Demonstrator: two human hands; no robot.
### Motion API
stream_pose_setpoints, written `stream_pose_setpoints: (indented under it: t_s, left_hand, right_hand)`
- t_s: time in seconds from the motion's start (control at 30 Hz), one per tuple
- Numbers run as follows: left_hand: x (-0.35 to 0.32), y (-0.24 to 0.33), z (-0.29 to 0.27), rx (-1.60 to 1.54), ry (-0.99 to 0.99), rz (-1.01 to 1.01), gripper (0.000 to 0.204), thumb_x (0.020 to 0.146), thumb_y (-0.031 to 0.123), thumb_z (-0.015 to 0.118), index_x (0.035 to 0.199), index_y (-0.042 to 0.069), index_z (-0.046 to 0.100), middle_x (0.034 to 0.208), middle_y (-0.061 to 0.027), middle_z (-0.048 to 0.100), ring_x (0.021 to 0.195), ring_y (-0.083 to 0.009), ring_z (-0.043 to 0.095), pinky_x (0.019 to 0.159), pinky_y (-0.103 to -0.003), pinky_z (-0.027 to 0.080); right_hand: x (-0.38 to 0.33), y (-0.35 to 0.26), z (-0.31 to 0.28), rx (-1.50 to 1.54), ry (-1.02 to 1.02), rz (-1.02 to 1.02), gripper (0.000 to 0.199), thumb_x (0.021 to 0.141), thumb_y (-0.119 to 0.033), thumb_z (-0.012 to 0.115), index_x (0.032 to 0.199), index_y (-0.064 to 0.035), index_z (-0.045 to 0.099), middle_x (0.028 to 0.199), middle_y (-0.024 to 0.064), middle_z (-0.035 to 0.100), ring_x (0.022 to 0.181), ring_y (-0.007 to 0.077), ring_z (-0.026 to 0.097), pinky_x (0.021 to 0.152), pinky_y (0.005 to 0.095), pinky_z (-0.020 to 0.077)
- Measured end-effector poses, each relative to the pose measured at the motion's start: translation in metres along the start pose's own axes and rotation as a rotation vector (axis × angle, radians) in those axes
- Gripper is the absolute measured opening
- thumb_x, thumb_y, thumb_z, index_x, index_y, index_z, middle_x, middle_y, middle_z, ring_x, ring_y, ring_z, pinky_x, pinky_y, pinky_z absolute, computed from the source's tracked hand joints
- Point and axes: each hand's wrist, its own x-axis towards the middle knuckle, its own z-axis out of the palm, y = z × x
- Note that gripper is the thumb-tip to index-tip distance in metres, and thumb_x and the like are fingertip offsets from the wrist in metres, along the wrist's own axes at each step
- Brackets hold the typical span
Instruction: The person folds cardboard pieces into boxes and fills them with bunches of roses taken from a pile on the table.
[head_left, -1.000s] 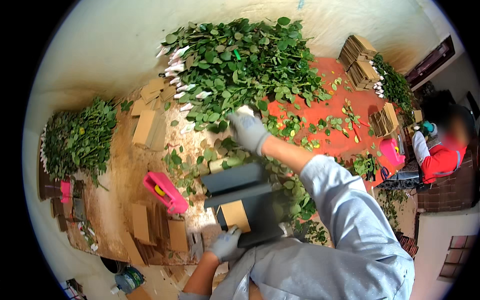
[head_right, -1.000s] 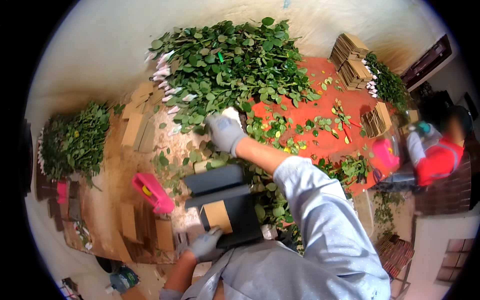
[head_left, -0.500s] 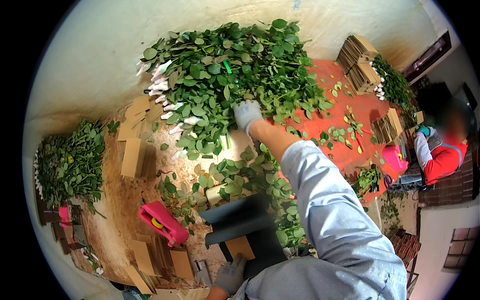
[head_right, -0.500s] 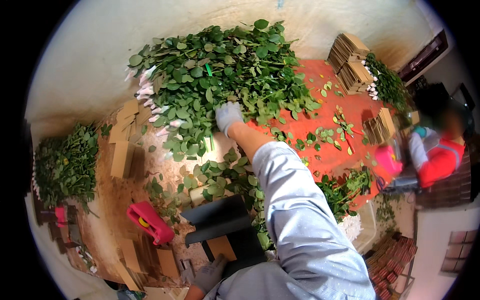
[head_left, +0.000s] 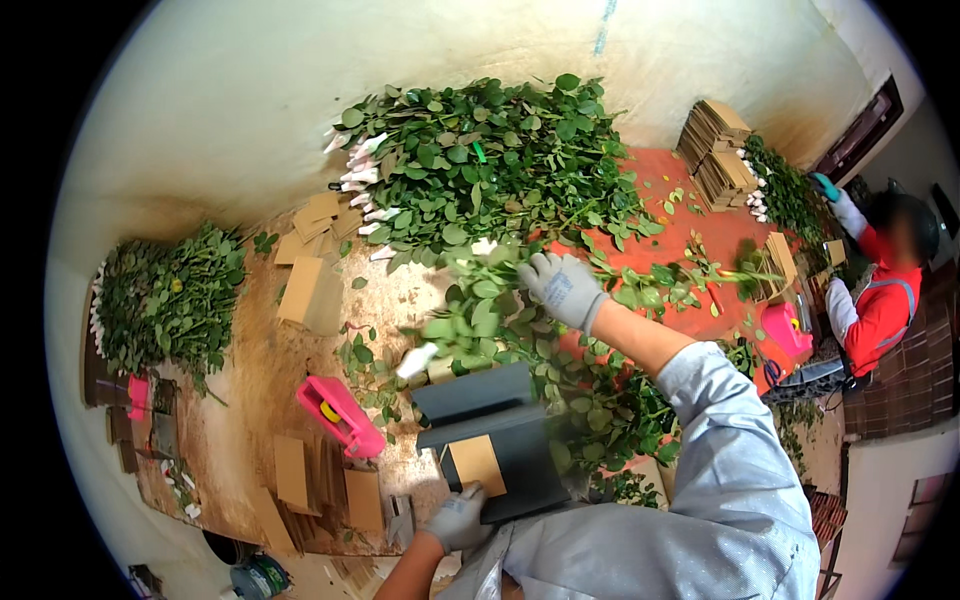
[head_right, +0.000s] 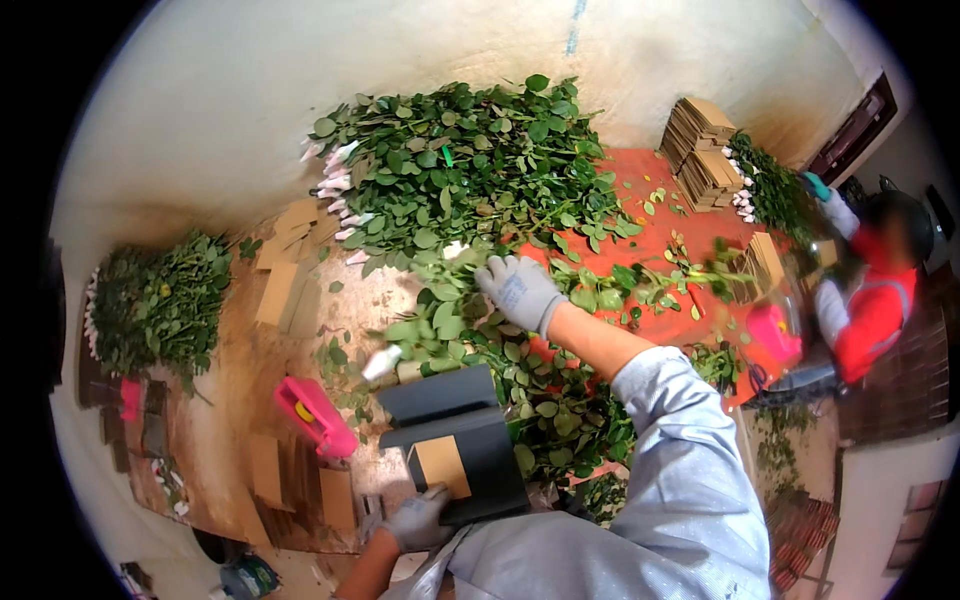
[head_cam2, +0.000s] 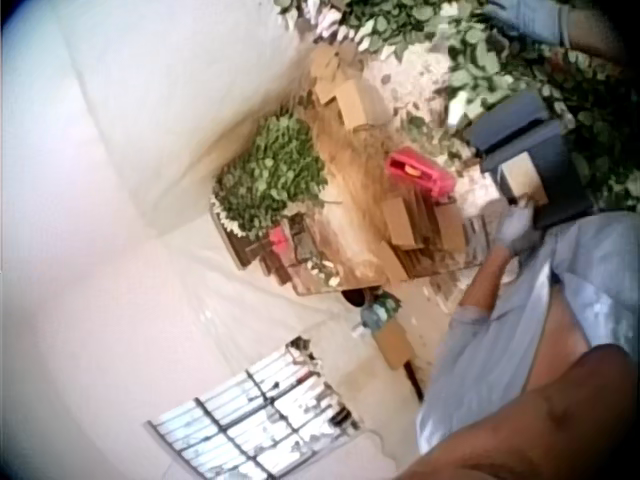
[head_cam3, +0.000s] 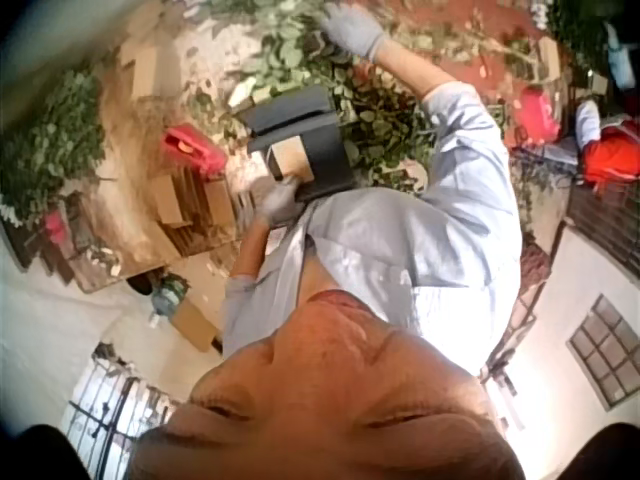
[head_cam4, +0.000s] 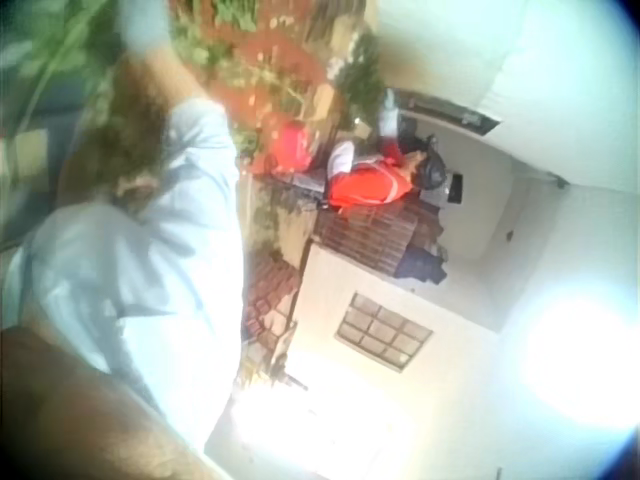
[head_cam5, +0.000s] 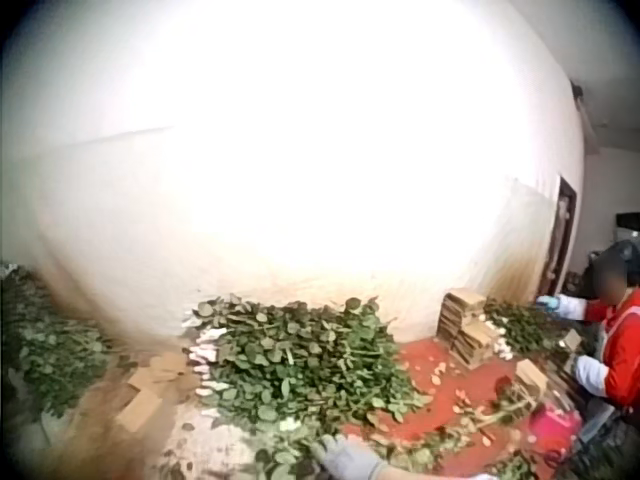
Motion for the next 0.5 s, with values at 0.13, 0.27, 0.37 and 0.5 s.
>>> stream_pose_setpoints:
  t_s: [0.13,0.27,0.37,0.5]
  left_hand:
    - [0.007,0.007,-0.008,-0.041,-0.028,0.006,0.045,0.085,0.035,0.063,0.116,0.002,0.059,0.122,-0.023,0.06,0.109,-0.044,0.062,0.094,-0.049,0.05]
    - [0.003,0.009,-0.009,-0.046,-0.003,0.0,0.038,0.087,0.031,0.059,0.112,0.002,0.061,0.119,-0.023,0.061,0.107,-0.0436,0.063,0.094,-0.049,0.05]
    - [-0.001,0.009,-0.007,-0.027,0.049,-0.008,0.038,0.088,0.03,0.058,0.11,0.0,0.061,0.119,-0.0246,0.062,0.109,-0.0438,0.062,0.096,-0.049,0.05]
    - [0.004,0.013,-0.011,0.0,0.053,0.035,0.039,0.088,0.031,0.057,0.109,-0.002,0.061,0.119,-0.0264,0.062,0.111,-0.045,0.061,0.097,-0.049,0.049]
  right_hand:
    - [-0.019,0.017,-0.004,0.086,-0.124,0.132,0.036,0.087,-0.008,0.062,0.121,-0.0047,0.054,0.115,0.0179,0.058,0.097,0.0348,0.068,0.077,0.0451,0.0577]
    - [-0.007,0.013,-0.008,0.342,0.157,0.203,0.035,0.088,-0.007,0.058,0.123,-0.0078,0.055,0.114,0.0196,0.058,0.097,0.0399,0.065,0.081,0.0486,0.0547]
    - [0.025,-0.004,-0.032,0.509,0.351,0.22,0.032,0.09,-0.007,0.057,0.122,-0.0089,0.057,0.113,0.0194,0.059,0.097,0.0417,0.064,0.081,0.0496,0.0532]
    - [0.031,-0.003,-0.068,0.652,0.447,0.036,0.022,0.094,-0.012,0.059,0.115,-0.0057,0.061,0.106,0.0189,0.062,0.096,0.041,0.062,0.082,0.0475,0.0515]
